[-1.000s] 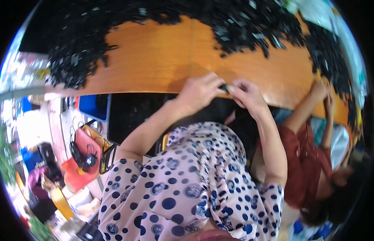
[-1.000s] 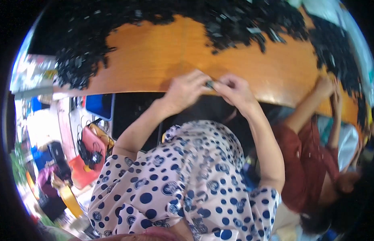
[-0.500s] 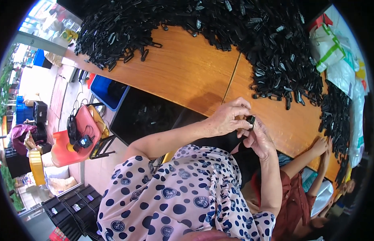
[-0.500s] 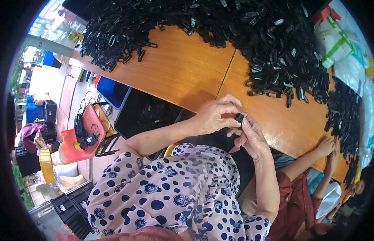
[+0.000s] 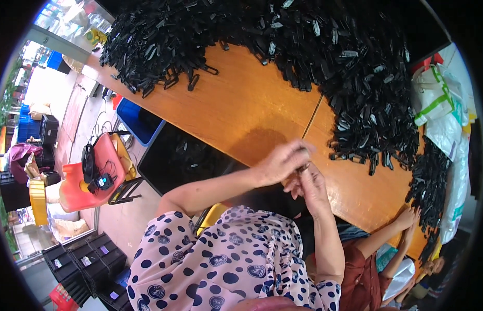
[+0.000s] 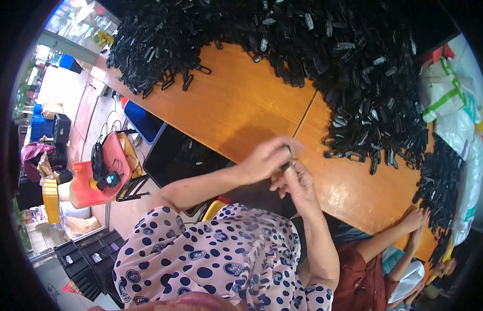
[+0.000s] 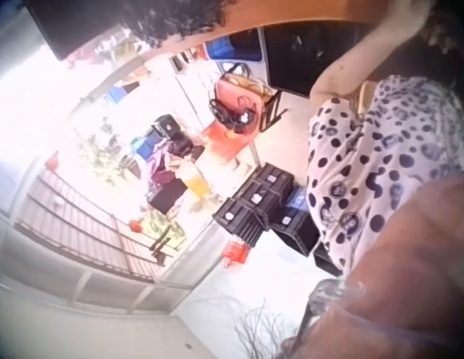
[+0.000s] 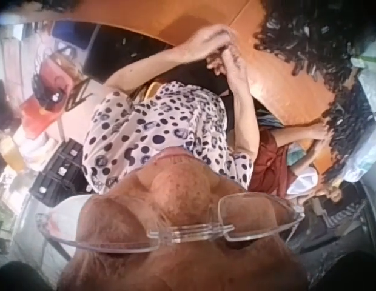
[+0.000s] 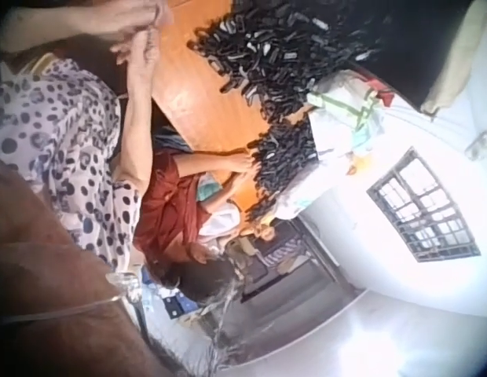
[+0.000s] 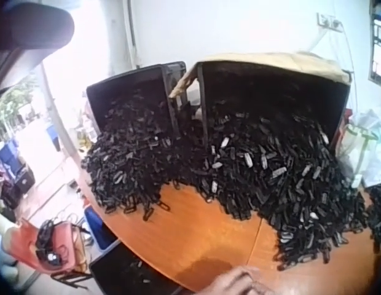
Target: The person repeatedly picks up plastic parts from piles on the table, joins the pieces together by hand, and drops the assembled components into a bin.
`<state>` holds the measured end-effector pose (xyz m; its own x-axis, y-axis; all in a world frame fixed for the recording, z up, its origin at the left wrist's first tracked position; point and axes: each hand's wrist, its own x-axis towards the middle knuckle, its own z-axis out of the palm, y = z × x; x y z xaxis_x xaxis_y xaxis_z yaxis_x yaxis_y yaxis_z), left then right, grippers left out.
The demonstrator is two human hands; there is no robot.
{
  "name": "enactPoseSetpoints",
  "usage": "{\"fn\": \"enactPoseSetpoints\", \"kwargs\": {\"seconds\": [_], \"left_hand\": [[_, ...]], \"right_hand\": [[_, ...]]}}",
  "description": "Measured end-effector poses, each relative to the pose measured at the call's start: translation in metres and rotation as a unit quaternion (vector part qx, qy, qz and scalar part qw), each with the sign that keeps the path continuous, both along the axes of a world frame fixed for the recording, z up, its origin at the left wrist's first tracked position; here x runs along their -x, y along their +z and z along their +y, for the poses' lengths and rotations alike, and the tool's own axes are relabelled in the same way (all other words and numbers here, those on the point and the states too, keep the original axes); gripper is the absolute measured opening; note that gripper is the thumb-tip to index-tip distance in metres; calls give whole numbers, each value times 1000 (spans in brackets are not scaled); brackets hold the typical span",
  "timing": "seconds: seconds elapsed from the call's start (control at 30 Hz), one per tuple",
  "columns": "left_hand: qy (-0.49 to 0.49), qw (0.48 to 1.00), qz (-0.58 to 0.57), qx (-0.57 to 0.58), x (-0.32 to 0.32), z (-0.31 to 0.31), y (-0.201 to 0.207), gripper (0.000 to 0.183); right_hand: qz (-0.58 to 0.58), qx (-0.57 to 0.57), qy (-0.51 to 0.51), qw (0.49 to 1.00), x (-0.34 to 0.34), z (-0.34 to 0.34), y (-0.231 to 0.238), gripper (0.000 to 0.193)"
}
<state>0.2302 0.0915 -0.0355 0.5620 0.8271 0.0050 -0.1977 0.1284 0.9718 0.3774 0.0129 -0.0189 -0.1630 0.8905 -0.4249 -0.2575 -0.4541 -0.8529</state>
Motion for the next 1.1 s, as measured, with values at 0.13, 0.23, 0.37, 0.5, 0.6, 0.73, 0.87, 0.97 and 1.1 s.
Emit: {"fn": "enactPoseSetpoints", "kwargs": {"seconds": [0.13, 0.23, 0.37, 0.5, 0.6, 0.73, 0.87, 0.97, 1.1], "left_hand": [[322, 862, 196, -340, 52, 141, -4, 28], [387, 722, 332, -467, 101, 272, -28, 28], [327, 710, 367, -504, 108, 364, -43, 39], [305, 776, 334, -441, 80, 407, -41, 44], [280, 798, 368, -387, 99, 441, -47, 50], [251, 801, 445, -311, 78, 437, -40, 51], [316, 768, 451, -328, 68, 413, -36, 48], [307, 758, 485, -309, 57, 378, -33, 48], [359, 735, 489, -303, 46, 345, -38, 45]], "right_hand": [[-481, -291, 56, 825, -11, 13, -11, 31], [-480, -346, 52, 805, -17, 14, -27, 23], [-468, -311, 8, 827, -17, 17, -34, 15], [-483, -315, 8, 817, -20, 19, -35, 12], [-452, -313, 4, 835, -16, 21, -37, 12], [-459, -303, -7, 835, -19, 23, -36, 11], [-445, -322, -16, 835, -16, 25, -31, 9], [-447, -323, -19, 834, -15, 23, -31, 8], [-450, -319, -29, 834, -14, 20, -33, 8]]}}
